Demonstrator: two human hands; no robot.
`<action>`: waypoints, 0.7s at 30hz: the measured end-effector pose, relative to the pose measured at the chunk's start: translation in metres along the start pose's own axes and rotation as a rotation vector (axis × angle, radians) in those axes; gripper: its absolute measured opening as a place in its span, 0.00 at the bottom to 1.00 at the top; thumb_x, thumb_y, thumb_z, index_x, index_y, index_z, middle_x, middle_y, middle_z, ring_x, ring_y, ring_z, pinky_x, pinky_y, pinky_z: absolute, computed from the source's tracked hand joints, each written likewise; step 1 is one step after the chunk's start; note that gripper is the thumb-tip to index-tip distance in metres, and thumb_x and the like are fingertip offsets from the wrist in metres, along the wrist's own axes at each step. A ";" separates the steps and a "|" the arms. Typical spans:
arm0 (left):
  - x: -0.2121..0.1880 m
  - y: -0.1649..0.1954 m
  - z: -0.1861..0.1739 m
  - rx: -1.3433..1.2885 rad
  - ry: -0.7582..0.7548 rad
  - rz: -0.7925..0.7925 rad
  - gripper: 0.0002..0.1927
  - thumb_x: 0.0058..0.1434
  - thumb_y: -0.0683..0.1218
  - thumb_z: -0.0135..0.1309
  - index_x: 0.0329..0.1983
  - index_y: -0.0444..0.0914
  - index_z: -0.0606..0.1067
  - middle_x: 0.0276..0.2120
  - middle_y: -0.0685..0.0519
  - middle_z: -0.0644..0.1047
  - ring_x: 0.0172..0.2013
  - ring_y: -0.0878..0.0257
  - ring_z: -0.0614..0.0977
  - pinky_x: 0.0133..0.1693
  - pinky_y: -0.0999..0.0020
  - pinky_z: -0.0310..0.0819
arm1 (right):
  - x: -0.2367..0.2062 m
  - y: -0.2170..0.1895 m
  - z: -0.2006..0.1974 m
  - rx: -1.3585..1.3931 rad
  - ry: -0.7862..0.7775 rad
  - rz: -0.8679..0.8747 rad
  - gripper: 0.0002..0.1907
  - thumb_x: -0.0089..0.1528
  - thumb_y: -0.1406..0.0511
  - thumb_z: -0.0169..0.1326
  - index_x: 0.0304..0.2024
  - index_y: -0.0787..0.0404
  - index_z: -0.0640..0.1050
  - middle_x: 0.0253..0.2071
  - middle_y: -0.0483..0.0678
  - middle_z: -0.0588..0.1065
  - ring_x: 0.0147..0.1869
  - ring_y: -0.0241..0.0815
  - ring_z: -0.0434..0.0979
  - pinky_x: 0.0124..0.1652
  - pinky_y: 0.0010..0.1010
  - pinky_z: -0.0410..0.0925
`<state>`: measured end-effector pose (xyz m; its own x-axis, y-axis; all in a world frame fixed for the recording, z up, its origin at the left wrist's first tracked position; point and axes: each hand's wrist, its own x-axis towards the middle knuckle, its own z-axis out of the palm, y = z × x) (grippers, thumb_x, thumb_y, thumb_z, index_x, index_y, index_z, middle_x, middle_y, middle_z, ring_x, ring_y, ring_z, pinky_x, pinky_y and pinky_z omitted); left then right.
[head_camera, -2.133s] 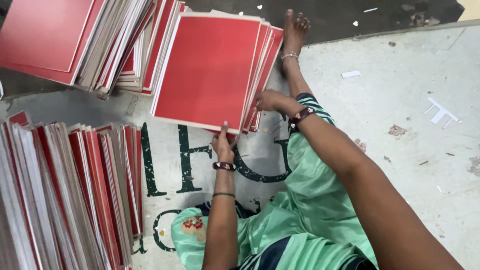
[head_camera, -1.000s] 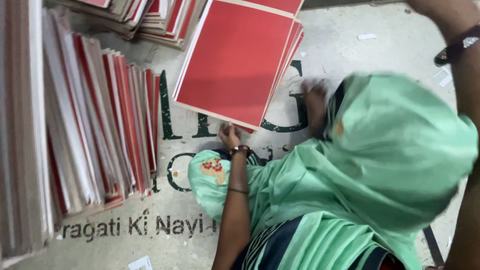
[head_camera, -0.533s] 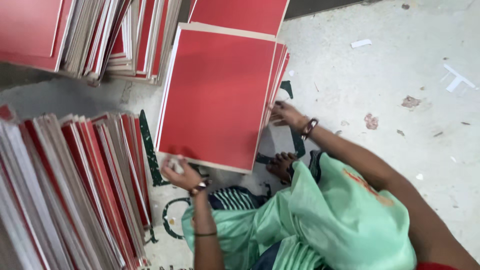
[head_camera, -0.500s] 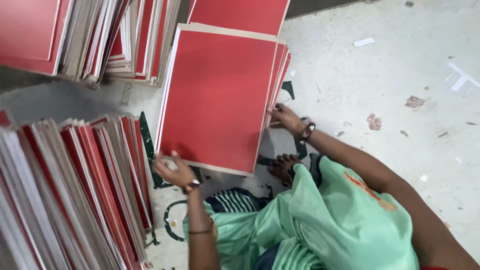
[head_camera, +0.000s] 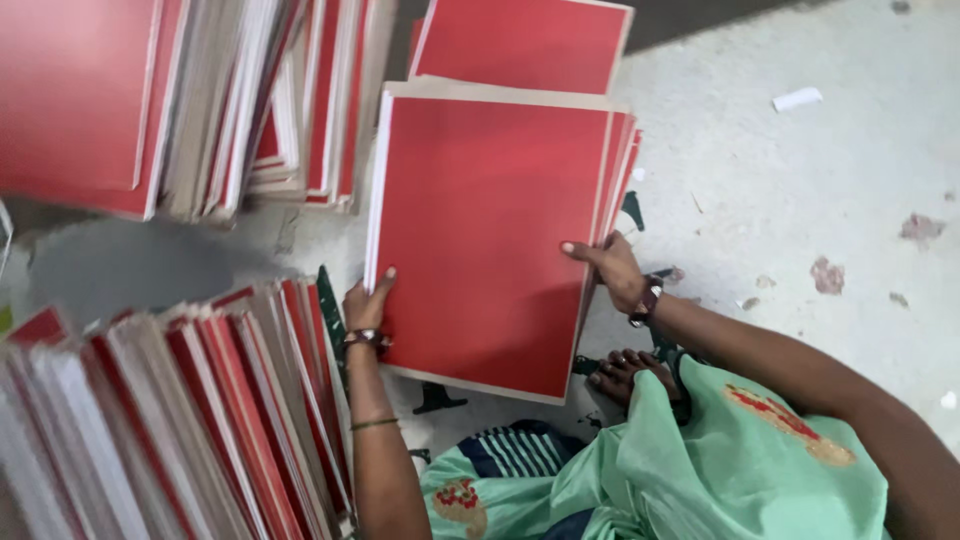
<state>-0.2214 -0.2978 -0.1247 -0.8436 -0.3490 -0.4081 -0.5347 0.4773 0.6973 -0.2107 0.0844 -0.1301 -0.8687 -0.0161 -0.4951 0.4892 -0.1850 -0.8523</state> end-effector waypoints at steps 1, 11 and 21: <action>-0.010 -0.003 0.004 0.003 0.049 -0.039 0.42 0.52 0.74 0.57 0.56 0.37 0.79 0.44 0.42 0.84 0.46 0.49 0.85 0.47 0.54 0.77 | 0.000 -0.002 -0.002 0.007 -0.012 -0.059 0.34 0.57 0.62 0.67 0.57 0.77 0.70 0.45 0.56 0.80 0.47 0.47 0.82 0.47 0.37 0.76; -0.121 -0.015 0.153 -0.658 0.360 -0.245 0.54 0.56 0.74 0.62 0.68 0.29 0.64 0.63 0.36 0.68 0.61 0.45 0.70 0.60 0.47 0.62 | -0.005 -0.144 -0.028 -0.502 -0.144 -0.530 0.30 0.55 0.64 0.67 0.53 0.68 0.67 0.45 0.55 0.77 0.43 0.40 0.82 0.41 0.31 0.78; -0.179 0.090 0.248 -1.270 -0.499 -0.145 0.42 0.64 0.70 0.50 0.72 0.40 0.62 0.63 0.45 0.73 0.54 0.61 0.80 0.56 0.63 0.72 | -0.118 -0.321 0.027 -1.886 -0.196 -0.683 0.47 0.50 0.47 0.70 0.60 0.67 0.65 0.26 0.54 0.77 0.27 0.46 0.84 0.27 0.33 0.77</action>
<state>-0.1307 0.0080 -0.1353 -0.8565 0.1216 -0.5016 -0.4354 -0.6923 0.5755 -0.2670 0.1190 0.2067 -0.8423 -0.5129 -0.1657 -0.5207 0.8537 0.0045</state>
